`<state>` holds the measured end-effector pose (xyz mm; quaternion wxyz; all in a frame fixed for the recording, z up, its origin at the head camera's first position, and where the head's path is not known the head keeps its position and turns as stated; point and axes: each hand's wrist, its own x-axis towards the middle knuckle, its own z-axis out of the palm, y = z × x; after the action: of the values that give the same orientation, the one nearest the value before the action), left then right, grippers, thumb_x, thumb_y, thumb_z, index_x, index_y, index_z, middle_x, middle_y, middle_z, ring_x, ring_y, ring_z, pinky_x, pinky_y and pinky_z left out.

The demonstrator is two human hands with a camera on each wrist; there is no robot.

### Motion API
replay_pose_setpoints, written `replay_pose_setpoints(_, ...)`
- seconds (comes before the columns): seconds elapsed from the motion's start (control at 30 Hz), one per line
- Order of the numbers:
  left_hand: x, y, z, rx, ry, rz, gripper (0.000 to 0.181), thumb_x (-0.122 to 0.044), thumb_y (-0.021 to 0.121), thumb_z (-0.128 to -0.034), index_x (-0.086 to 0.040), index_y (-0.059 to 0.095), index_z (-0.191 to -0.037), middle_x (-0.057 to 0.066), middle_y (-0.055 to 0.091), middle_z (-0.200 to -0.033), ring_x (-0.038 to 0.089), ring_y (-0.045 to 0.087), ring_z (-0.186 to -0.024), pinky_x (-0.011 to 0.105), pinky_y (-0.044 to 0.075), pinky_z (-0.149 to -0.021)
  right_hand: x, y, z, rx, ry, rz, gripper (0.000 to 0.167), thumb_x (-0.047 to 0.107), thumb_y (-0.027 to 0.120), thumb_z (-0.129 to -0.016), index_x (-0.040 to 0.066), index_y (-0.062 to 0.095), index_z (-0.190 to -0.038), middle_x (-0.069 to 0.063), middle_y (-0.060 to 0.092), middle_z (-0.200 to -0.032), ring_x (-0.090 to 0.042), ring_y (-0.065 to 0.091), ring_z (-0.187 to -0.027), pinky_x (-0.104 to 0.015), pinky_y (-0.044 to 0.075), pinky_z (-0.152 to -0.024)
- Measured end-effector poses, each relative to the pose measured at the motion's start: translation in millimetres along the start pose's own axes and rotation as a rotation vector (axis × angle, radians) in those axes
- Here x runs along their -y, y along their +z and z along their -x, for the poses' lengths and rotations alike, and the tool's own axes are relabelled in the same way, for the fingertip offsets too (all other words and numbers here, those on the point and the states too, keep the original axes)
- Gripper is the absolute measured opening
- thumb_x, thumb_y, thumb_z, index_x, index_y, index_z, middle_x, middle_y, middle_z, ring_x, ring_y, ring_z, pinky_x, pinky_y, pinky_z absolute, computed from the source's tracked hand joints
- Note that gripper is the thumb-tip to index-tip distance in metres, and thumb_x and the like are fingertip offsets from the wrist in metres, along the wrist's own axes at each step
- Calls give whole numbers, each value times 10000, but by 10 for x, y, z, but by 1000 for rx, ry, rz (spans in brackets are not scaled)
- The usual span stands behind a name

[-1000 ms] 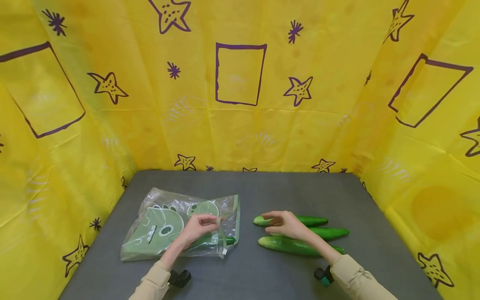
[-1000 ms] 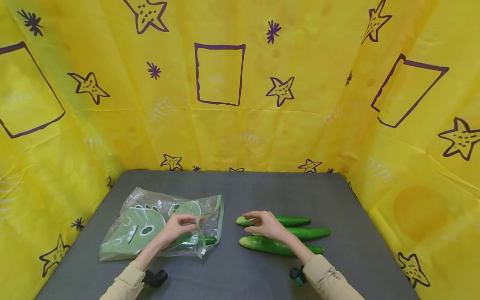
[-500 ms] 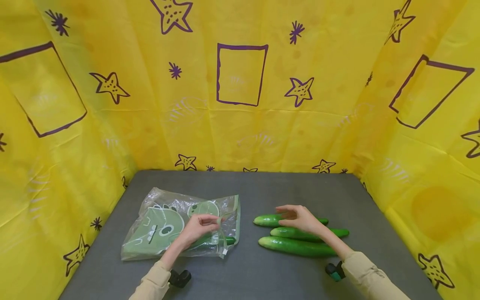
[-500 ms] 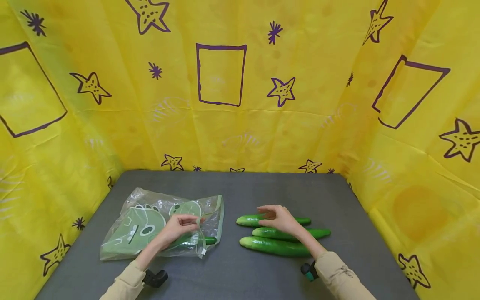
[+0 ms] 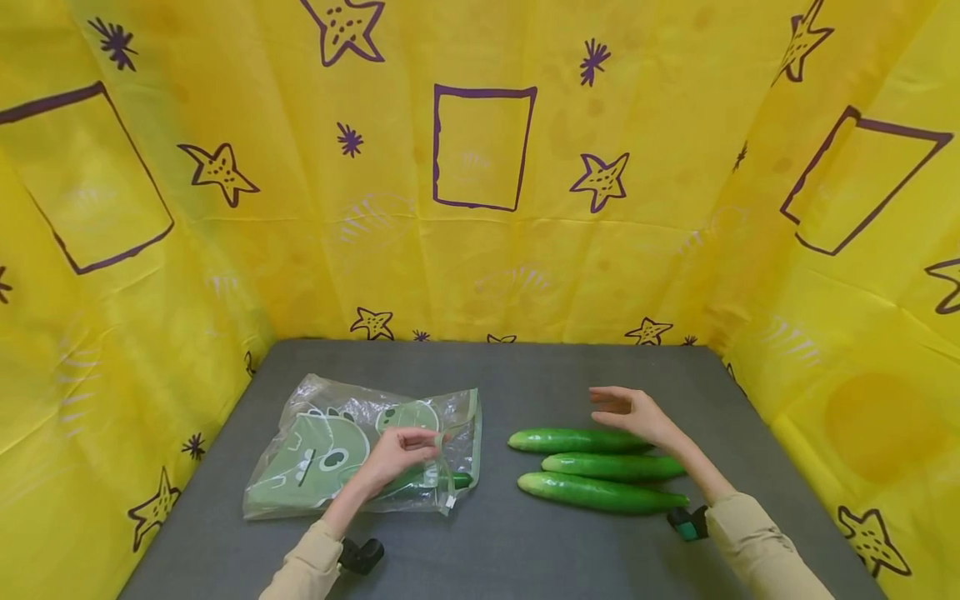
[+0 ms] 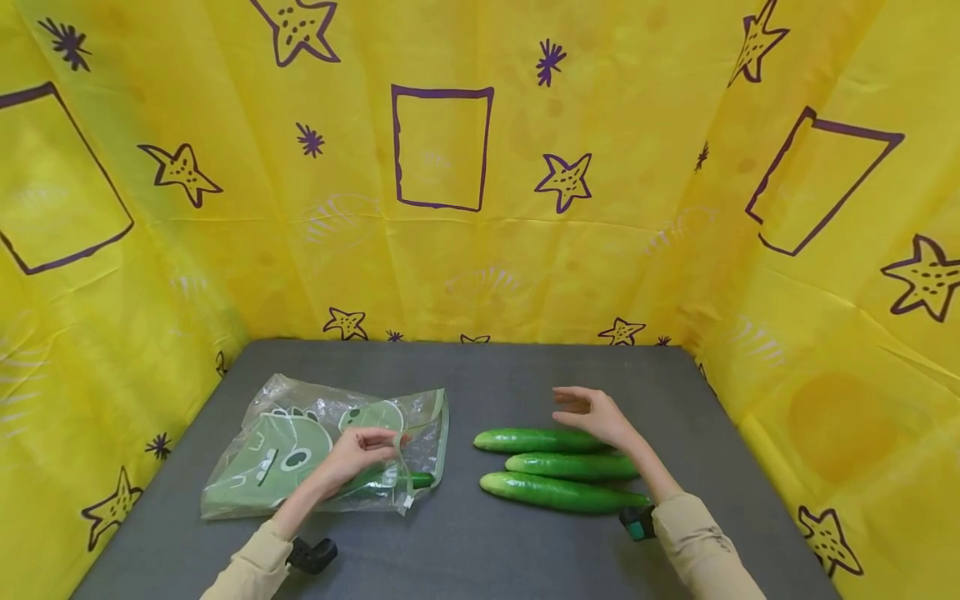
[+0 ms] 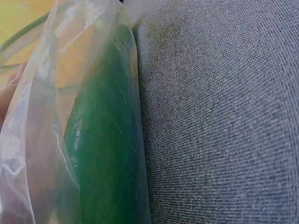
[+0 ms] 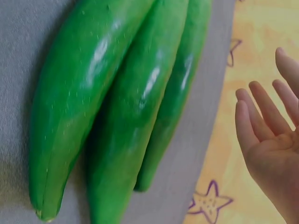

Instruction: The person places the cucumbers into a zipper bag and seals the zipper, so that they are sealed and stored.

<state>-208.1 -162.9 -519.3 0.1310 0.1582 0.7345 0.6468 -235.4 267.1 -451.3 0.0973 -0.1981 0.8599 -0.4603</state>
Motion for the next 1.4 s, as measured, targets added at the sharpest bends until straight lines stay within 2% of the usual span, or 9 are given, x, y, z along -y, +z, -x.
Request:
replay_pose_setpoints(0.13, 5, -6, -5, 0, 7, -3, 354, -113, 691, -856, 77, 629, -1149, 256, 620, -1196, 15, 672, -939, 190, 544, -784, -47, -103, 43, -45, 32, 20, 528, 231, 627, -919, -7, 469, -1363, -272, 526, -1332, -392, 574, -1151, -350, 549, -862)
replay_pose_setpoints(0.3, 11, -7, -5, -7, 2, -5, 355, -109, 695, -852, 83, 629, -1143, 249, 628, -1186, 16, 674, -933, 192, 545, -785, -153, -227, 105, -68, 92, 48, 543, 243, 629, -918, -12, 461, -1367, -275, 502, -1356, -405, 563, -1157, -416, 535, -883)
replay_pose_setpoints(0.5, 17, -9, 16, -21, -15, -12, 373, -119, 699, -850, 95, 620, -1145, 219, 660, -1146, 17, 675, -913, 195, 545, -779, -297, -342, 180, -66, 185, 78, 566, 268, 616, -926, -29, 442, -1376, -298, 491, -1354, -431, 537, -1174, -470, 512, -909)
replay_pose_setpoints(0.67, 18, -6, 31, -33, -37, -20, 385, -135, 700, -852, 93, 617, -1151, 225, 667, -1128, 5, 671, -896, 187, 543, -775, -431, -397, 248, -38, 224, 112, 553, 260, 601, -936, -64, 446, -1357, -304, 534, -1299, -420, 555, -1140, -467, 515, -895)
replay_pose_setpoints(1.0, 16, -2, 32, -40, -24, -25, 364, -120, 696, -855, 98, 624, -1137, 271, 649, -1128, 6, 671, -895, 183, 542, -773, -629, -460, 362, 33, 205, 137, 494, 209, 622, -920, -101, 509, -1287, -301, 584, -1236, -413, 586, -1100, -446, 530, -865)
replay_pose_setpoints(1.23, 34, 1, 26, -35, -37, -12, 368, -109, 698, -850, 100, 620, -1143, 317, 610, -1160, 0, 671, -891, 179, 538, -773, -670, -446, 405, 112, 202, 85, 458, 140, 648, -893, -133, 533, -1242, -339, 569, -1223, -367, 643, -1006, -352, 566, -764)
replay_pose_setpoints(1.4, 30, -1, 29, -36, -26, -19, 377, -111, 690, -858, 122, 608, -1143, 339, 602, -1148, -9, 667, -887, 174, 536, -771, -682, -399, 409, 108, 174, 104, 417, 77, 663, -868, -144, 557, -1205, -353, 574, -1195, -381, 634, -985, -281, 553, -717)
